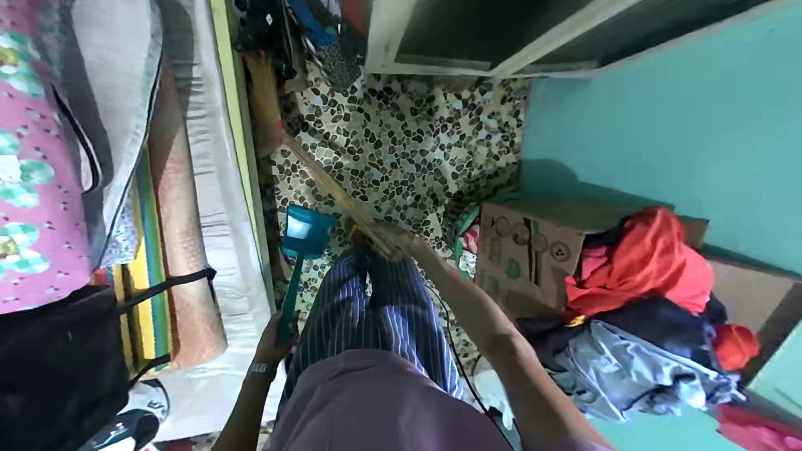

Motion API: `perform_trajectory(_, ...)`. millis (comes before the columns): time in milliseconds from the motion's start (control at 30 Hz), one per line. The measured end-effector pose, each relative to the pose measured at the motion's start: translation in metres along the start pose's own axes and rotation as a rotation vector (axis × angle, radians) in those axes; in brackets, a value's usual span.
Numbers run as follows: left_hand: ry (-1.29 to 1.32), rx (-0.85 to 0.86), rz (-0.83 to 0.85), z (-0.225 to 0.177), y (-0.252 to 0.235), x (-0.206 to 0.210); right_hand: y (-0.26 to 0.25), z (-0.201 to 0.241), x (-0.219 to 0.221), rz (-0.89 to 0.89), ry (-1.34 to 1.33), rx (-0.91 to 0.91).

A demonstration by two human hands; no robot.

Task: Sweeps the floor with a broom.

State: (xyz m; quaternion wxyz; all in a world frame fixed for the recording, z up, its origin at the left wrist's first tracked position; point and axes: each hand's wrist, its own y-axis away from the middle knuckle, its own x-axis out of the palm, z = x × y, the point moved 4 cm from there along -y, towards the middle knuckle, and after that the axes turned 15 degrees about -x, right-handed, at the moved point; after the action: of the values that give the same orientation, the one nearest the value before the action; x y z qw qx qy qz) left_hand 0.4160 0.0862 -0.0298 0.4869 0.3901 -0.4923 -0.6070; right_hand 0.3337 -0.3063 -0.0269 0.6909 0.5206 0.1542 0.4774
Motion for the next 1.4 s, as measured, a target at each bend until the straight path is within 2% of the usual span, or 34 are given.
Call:
perform_trajectory(133,-0.008,0.005,0.001,-0.003,0.014,0.015,-0.08,-0.015,-0.007,-0.077,-0.233,-0.199)
perform_trajectory(200,0.003,0.002,0.015,-0.004,0.02,0.022,-0.087,-0.035,-0.03,-0.141,-0.248,-0.233)
perform_trajectory(233,0.018,-0.002,0.01,-0.005,0.023,0.025,-0.078,-0.043,-0.042,-0.174,-0.255,-0.196)
perform_trajectory(300,0.032,0.005,-0.031,-0.007,0.028,0.032,-0.055,-0.086,-0.064,-0.248,-0.298,-0.108)
perform_trajectory(367,0.062,0.015,-0.084,-0.006,0.029,0.041,-0.013,-0.158,-0.081,-0.326,-0.362,-0.088)
perform_trajectory(467,0.075,0.071,-0.096,-0.015,0.035,0.065,0.051,-0.26,-0.092,-0.34,-0.451,-0.05)
perform_trajectory(567,0.033,0.108,-0.097,-0.023,0.045,0.089,0.128,-0.316,-0.074,-0.417,-0.519,0.058)
perform_trajectory(633,0.013,0.118,-0.085,-0.03,0.051,0.104,0.179,-0.333,-0.055,-0.478,-0.576,0.076)
perform_trajectory(800,-0.043,0.128,-0.034,-0.062,0.068,0.138,0.297,-0.308,-0.017,-0.448,-0.477,-0.03)
perform_trajectory(900,-0.136,0.128,-0.034,-0.086,0.078,0.168,0.312,-0.268,-0.013,-0.415,-0.463,-0.148)
perform_trajectory(1000,-0.237,0.127,-0.053,-0.113,0.08,0.198,0.259,-0.208,-0.028,-0.404,-0.486,-0.277)
perform_trajectory(1100,-0.352,0.102,-0.072,-0.146,0.078,0.236,0.162,-0.12,-0.055,-0.439,-0.548,-0.389)
perform_trajectory(1233,-0.55,0.068,-0.077,-0.195,0.072,0.295,0.031,-0.018,-0.109,-0.539,-0.715,-0.403)
perform_trajectory(1333,-0.699,0.042,-0.12,-0.228,0.07,0.334,-0.025,-0.018,-0.139,-0.625,-0.804,-0.401)
perform_trajectory(1400,-0.789,0.019,-0.144,-0.247,0.071,0.354,-0.034,-0.053,-0.131,-0.669,-0.915,-0.353)
